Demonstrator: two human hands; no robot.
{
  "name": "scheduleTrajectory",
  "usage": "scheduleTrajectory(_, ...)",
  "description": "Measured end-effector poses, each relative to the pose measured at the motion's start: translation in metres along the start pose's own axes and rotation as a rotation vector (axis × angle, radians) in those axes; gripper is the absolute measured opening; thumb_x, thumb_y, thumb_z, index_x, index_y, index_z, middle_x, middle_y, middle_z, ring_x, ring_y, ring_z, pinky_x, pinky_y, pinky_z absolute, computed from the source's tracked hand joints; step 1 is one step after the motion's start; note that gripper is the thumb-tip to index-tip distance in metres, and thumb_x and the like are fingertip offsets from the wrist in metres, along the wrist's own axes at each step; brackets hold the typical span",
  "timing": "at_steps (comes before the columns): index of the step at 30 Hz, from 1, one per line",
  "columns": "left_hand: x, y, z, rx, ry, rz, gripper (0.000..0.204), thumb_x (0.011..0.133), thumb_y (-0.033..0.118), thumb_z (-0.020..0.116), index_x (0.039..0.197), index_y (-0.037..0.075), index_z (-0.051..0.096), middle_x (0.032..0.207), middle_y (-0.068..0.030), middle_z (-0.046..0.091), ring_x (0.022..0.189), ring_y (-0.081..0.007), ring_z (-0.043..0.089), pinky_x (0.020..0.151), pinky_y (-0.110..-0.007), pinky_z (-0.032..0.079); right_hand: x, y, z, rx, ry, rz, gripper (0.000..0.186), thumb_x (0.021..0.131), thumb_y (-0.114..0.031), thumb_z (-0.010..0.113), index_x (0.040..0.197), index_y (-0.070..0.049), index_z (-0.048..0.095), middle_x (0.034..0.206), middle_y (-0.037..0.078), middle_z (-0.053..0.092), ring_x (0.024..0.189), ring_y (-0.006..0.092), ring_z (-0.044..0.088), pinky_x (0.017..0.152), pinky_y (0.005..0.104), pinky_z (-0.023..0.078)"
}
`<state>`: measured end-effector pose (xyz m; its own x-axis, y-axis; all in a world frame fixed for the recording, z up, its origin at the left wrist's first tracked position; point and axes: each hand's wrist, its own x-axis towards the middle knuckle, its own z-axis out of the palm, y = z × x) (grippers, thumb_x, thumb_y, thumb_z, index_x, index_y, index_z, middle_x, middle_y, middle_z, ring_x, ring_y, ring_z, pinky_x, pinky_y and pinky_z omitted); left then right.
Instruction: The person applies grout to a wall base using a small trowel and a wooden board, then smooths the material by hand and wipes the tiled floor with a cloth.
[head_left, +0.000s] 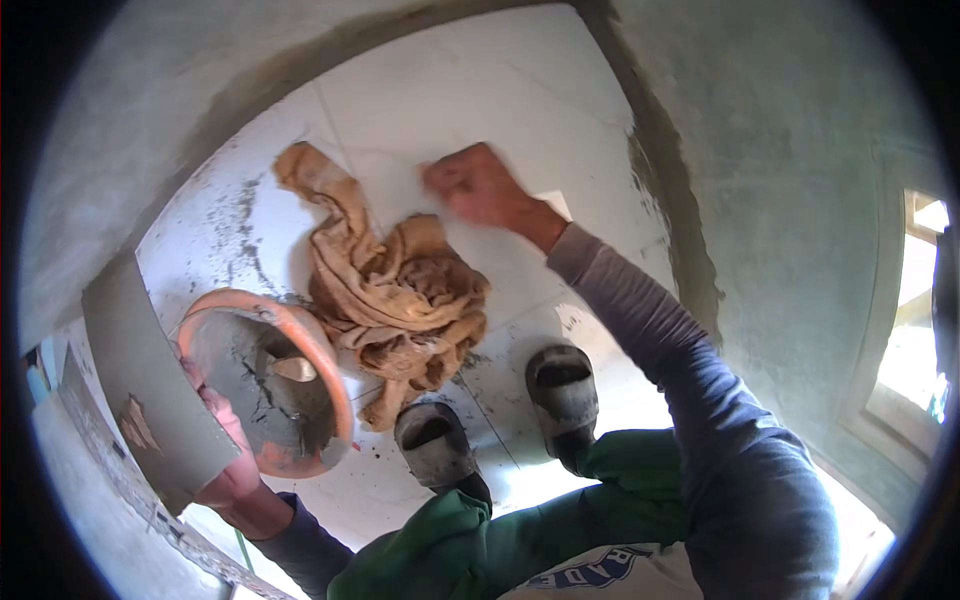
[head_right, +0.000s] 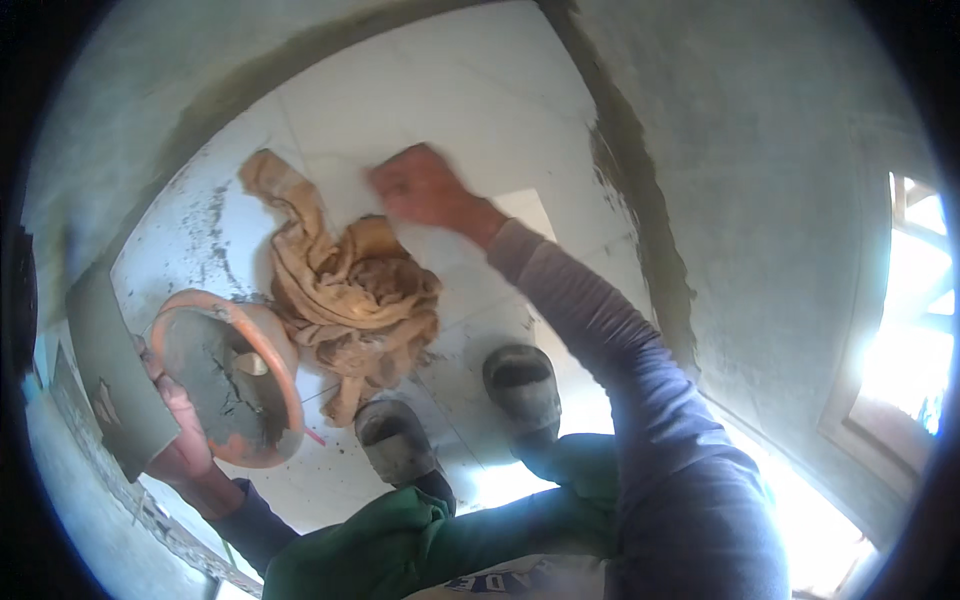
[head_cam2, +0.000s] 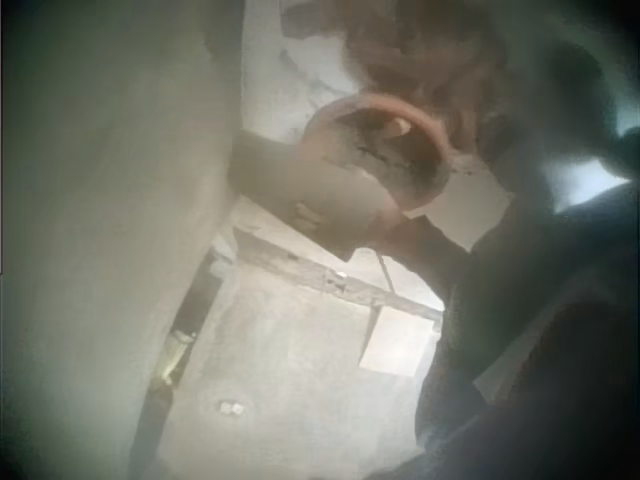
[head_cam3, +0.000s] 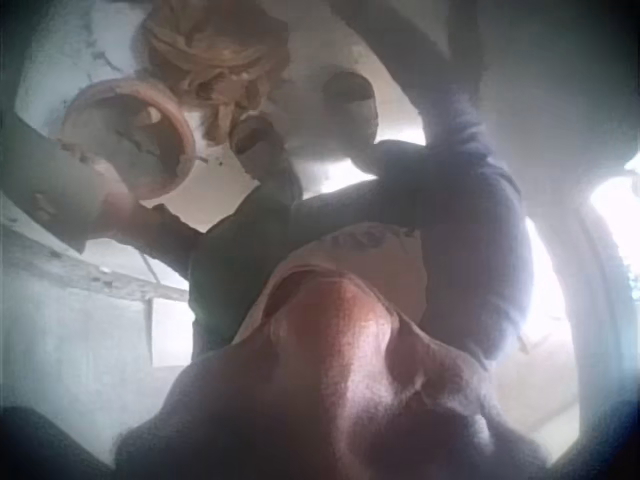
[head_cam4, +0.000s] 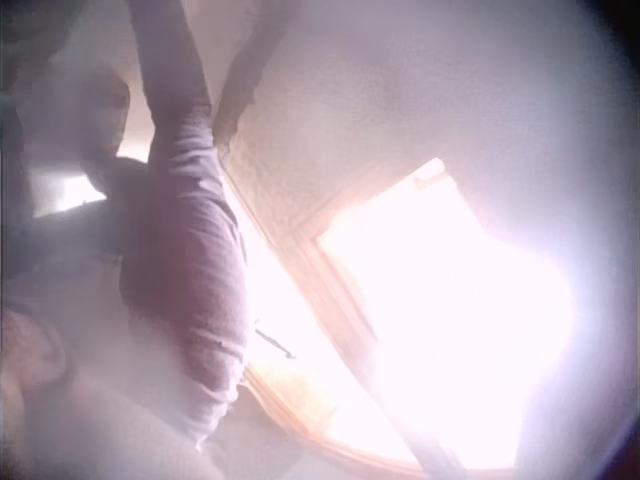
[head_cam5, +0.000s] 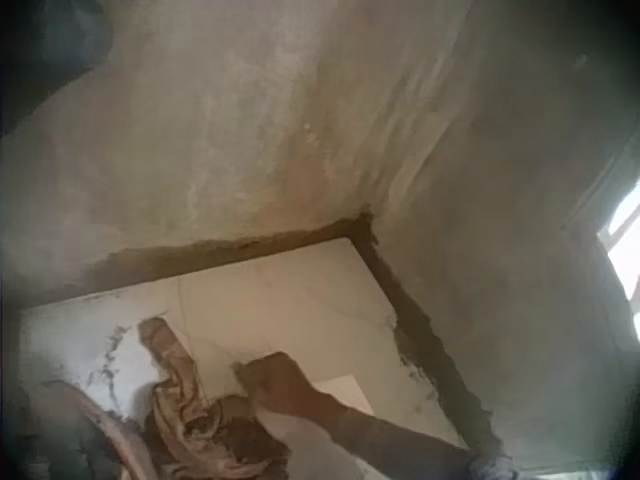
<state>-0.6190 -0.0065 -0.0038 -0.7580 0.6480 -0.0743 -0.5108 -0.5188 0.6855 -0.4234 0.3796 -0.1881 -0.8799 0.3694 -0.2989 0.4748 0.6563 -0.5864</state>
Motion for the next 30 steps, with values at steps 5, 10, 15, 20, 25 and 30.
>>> scheduleTrajectory(5, 0.011, -0.031, 0.024, 0.145, 0.051, -0.054, 0.052, 0.11, 0.012, 0.053, 0.156, -0.008, 0.041, 0.149, -0.0235, 0.05, 0.119, -0.024, 0.056, 0.078, -0.026, 0.057, -0.035, -0.028, -0.002, 0.076, 0.542, -0.127, 0.049, 0.092, -0.009, 0.068, 0.14, -0.002, 0.063, 0.139, 0.023, 0.066, 0.115, 0.0401, 0.07, 0.099, 0.0479, 0.059)
scheduleTrajectory(10, 0.005, -0.044, 0.028, 0.288, 0.28, -0.022, 0.058, 0.11, 0.015, 0.054, 0.161, -0.006, 0.038, 0.165, -0.0261, 0.042, 0.125, -0.0254, 0.057, 0.078, -0.026, 0.056, -0.039, 0.136, -0.05, -0.304, 0.848, 0.095, 0.069, 0.103, -0.034, 0.06, 0.157, 0.006, 0.046, 0.164, 0.032, 0.045, 0.155, 0.0476, 0.04, 0.13, 0.0556, 0.029)
scheduleTrajectory(15, -0.011, -0.036, 0.017, 0.215, 0.258, 0.004, 0.059, 0.109, 0.018, 0.057, 0.161, -0.005, 0.039, 0.159, -0.0212, 0.048, 0.125, -0.025, 0.055, 0.081, -0.028, 0.054, -0.026, 0.169, -0.049, -0.458, 0.75, 0.238, 0.072, 0.107, -0.042, 0.057, 0.159, 0.006, 0.045, 0.167, 0.034, 0.041, 0.156, 0.0499, 0.038, 0.13, 0.0598, 0.027)
scheduleTrajectory(20, -0.005, -0.025, 0.027, -0.024, 0.191, 0.123, 0.047, 0.109, 0.024, 0.058, 0.147, -0.003, 0.05, 0.127, -0.0145, 0.053, 0.1, -0.0196, 0.047, 0.075, -0.03, 0.049, -0.026, 0.002, 0.059, -0.168, 0.48, -0.163, 0.064, 0.112, -0.046, 0.053, 0.154, 0.002, 0.055, 0.167, 0.028, 0.046, 0.158, 0.0419, 0.039, 0.132, 0.0569, 0.025)
scheduleTrajectory(25, 0.0, -0.006, 0.035, 0.164, 0.571, 0.264, 0.044, 0.111, 0.026, 0.058, 0.144, -0.001, 0.053, 0.126, -0.0147, 0.056, 0.102, -0.022, 0.05, 0.073, -0.03, 0.05, -0.034, -0.109, 0.055, 0.585, 0.247, -0.213, 0.077, 0.107, -0.06, 0.061, 0.158, -0.004, 0.054, 0.161, 0.027, 0.054, 0.155, 0.0424, 0.046, 0.13, 0.0529, 0.032)
scheduleTrajectory(30, -0.001, 0.009, 0.02, -0.061, 0.364, 0.251, 0.04, 0.111, 0.027, 0.058, 0.141, 0.001, 0.056, 0.126, -0.0156, 0.058, 0.105, -0.0243, 0.053, 0.076, -0.032, 0.055, -0.055, -0.128, 0.071, -0.212, 0.089, -0.363, 0.095, 0.097, -0.072, 0.063, 0.163, -0.005, 0.049, 0.176, 0.022, 0.032, 0.158, 0.0493, 0.033, 0.126, 0.0633, 0.033)
